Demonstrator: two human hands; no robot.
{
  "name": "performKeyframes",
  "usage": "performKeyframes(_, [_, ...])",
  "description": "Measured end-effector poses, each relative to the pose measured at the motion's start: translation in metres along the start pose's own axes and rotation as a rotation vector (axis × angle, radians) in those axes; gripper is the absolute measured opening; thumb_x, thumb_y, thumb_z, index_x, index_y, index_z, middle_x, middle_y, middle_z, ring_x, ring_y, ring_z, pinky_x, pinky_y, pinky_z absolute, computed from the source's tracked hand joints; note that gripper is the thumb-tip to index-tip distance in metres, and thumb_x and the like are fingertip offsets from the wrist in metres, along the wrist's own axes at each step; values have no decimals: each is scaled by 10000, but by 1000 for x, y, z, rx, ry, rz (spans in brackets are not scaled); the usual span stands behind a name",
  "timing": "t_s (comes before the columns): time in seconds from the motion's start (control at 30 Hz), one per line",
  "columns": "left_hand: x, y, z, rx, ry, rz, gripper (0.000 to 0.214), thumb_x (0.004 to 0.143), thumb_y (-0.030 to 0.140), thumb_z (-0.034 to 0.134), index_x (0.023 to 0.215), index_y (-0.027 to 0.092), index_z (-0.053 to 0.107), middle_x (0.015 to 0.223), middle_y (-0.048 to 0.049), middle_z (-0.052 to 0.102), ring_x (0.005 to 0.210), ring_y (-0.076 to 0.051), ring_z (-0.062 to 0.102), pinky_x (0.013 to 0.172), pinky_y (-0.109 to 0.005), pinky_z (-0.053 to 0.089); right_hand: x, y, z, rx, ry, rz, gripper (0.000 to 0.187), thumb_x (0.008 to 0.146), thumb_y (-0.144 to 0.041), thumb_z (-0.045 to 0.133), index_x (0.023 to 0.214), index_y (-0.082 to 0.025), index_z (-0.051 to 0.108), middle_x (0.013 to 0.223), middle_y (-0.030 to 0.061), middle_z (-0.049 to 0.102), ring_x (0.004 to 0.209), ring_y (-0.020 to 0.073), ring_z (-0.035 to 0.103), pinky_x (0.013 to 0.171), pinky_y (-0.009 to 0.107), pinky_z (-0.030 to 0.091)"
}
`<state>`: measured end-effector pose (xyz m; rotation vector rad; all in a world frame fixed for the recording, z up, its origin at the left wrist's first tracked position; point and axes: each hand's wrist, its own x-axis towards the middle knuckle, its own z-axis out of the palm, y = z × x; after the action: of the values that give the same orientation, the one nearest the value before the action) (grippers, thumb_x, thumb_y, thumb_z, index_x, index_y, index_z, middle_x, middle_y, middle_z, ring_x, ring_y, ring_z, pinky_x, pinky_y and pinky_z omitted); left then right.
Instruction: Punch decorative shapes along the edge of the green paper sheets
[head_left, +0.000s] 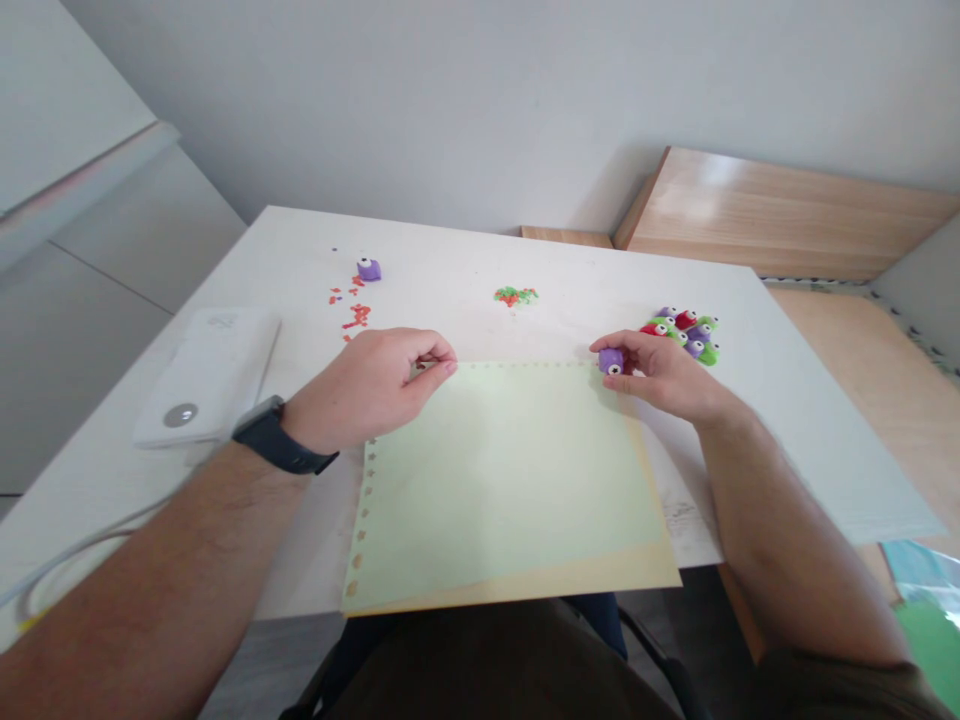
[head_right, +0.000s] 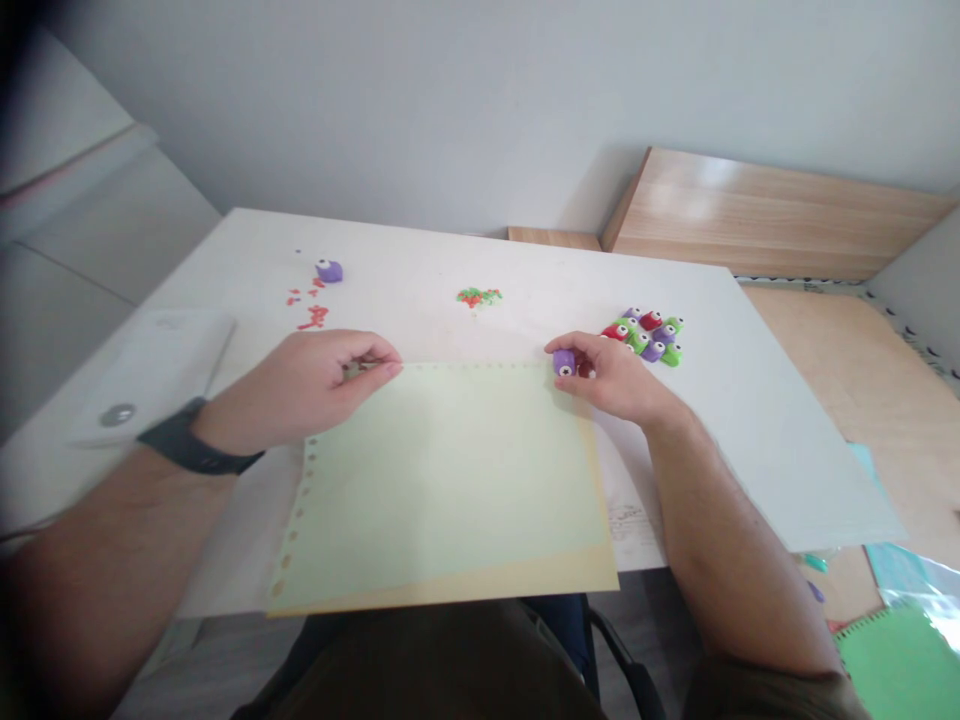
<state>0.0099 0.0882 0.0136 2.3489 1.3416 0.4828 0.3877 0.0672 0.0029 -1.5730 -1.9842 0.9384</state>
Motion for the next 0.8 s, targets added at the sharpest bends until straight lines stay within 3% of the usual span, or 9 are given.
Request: performKeyframes(0.8, [0, -1, 1, -2, -5, 26, 251, 968, 409, 528, 949, 240, 712, 955, -5, 776, 854, -188, 693, 774, -299, 466, 0, 0, 1, 38, -9, 5, 450, 858, -452, 722, 1262, -255, 707, 891, 39, 668, 803, 220, 599, 752, 377, 492])
